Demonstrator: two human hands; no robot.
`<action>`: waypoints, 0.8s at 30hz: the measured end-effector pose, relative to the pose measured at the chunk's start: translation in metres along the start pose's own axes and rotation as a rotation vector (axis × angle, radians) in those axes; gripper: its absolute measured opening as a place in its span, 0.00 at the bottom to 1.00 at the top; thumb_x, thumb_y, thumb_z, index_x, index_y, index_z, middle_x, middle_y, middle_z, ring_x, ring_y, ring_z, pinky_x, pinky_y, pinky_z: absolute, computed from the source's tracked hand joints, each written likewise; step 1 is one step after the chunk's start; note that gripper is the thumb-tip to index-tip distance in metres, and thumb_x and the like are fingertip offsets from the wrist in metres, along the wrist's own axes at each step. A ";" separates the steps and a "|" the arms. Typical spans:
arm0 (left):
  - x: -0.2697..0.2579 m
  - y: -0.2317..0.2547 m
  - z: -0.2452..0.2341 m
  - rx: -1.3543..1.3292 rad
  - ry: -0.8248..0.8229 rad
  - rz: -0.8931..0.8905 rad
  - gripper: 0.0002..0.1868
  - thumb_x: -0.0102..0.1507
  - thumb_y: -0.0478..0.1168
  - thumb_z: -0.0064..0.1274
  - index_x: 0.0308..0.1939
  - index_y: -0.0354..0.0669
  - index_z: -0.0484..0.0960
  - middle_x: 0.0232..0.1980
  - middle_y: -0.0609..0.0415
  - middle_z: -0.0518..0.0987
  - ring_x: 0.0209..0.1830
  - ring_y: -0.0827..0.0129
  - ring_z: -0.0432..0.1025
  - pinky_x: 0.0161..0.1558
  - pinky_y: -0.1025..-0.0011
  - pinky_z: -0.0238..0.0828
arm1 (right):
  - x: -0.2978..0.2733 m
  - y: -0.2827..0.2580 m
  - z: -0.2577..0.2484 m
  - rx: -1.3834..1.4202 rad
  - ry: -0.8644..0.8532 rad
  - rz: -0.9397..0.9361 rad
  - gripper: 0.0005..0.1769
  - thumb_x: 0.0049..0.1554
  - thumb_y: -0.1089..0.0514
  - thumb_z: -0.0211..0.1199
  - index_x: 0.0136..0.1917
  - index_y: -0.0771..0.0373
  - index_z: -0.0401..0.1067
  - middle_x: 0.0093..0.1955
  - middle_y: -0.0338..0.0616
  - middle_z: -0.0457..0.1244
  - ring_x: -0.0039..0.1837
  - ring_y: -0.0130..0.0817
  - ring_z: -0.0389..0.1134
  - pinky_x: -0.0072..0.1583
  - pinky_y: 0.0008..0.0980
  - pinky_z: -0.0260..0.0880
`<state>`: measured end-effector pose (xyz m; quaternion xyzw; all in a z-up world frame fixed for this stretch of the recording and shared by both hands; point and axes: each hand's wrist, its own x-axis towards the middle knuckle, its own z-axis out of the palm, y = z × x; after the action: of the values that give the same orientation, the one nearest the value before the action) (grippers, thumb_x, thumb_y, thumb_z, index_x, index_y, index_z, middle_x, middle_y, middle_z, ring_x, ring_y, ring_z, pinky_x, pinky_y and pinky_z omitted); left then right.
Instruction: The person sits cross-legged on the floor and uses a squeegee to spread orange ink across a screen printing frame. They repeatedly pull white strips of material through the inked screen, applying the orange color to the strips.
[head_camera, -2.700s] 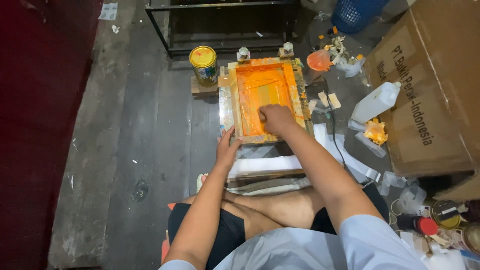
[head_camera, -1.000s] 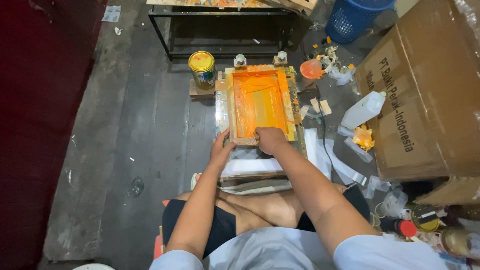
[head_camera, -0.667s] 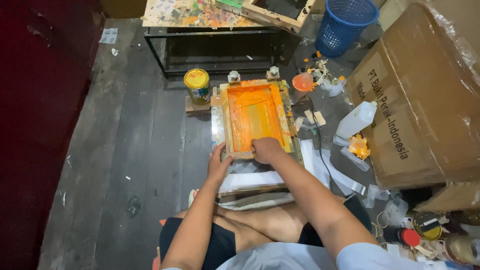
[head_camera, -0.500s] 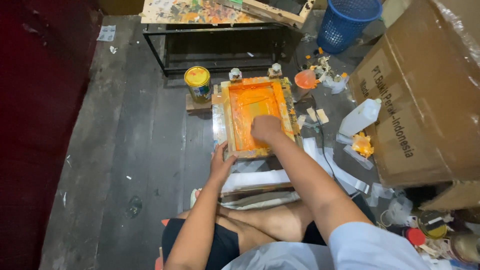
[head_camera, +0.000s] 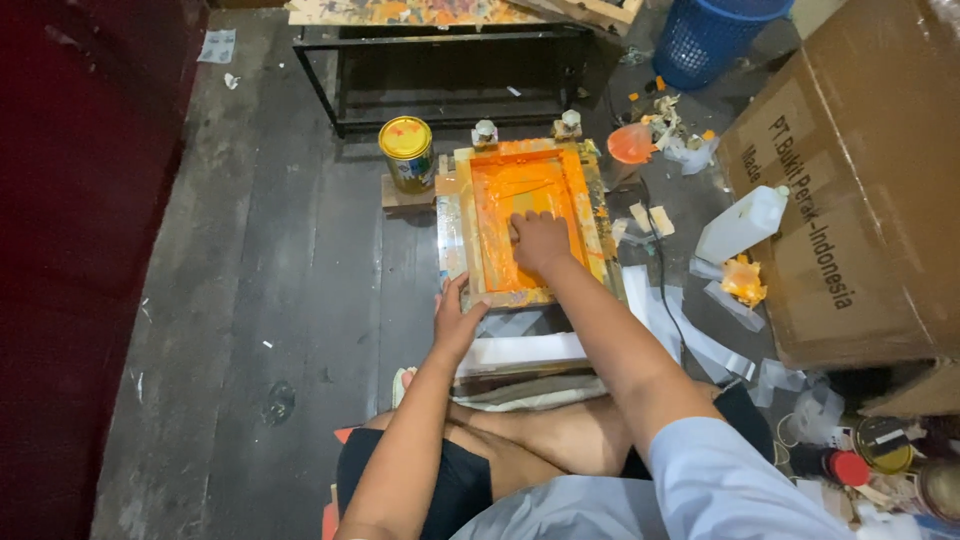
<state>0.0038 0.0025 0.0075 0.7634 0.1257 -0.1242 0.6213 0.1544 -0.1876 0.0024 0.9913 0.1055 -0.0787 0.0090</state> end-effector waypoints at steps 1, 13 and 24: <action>0.004 0.001 0.001 -0.001 -0.003 0.003 0.40 0.61 0.53 0.61 0.76 0.58 0.65 0.84 0.38 0.48 0.85 0.47 0.33 0.81 0.60 0.20 | -0.013 0.000 -0.016 -0.002 0.002 0.004 0.28 0.57 0.50 0.58 0.71 0.45 0.65 0.64 0.43 0.65 0.69 0.47 0.63 0.68 0.55 0.61; -0.005 -0.002 -0.001 -0.010 -0.013 -0.005 0.41 0.61 0.51 0.62 0.78 0.64 0.64 0.85 0.43 0.44 0.84 0.43 0.26 0.80 0.53 0.24 | -0.131 0.011 -0.063 0.207 -0.143 -0.031 0.30 0.53 0.58 0.58 0.71 0.53 0.72 0.62 0.50 0.70 0.67 0.51 0.69 0.65 0.53 0.68; 0.009 -0.020 0.007 0.186 0.070 0.203 0.52 0.54 0.34 0.69 0.79 0.45 0.58 0.76 0.44 0.67 0.84 0.53 0.43 0.80 0.54 0.21 | -0.128 0.115 0.033 0.161 0.313 -0.074 0.35 0.56 0.58 0.58 0.76 0.37 0.64 0.73 0.37 0.61 0.78 0.43 0.56 0.74 0.53 0.54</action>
<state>0.0051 0.0004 -0.0154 0.8303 0.0574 -0.0451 0.5525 0.0500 -0.3282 -0.0095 0.9843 0.1356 0.0682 -0.0897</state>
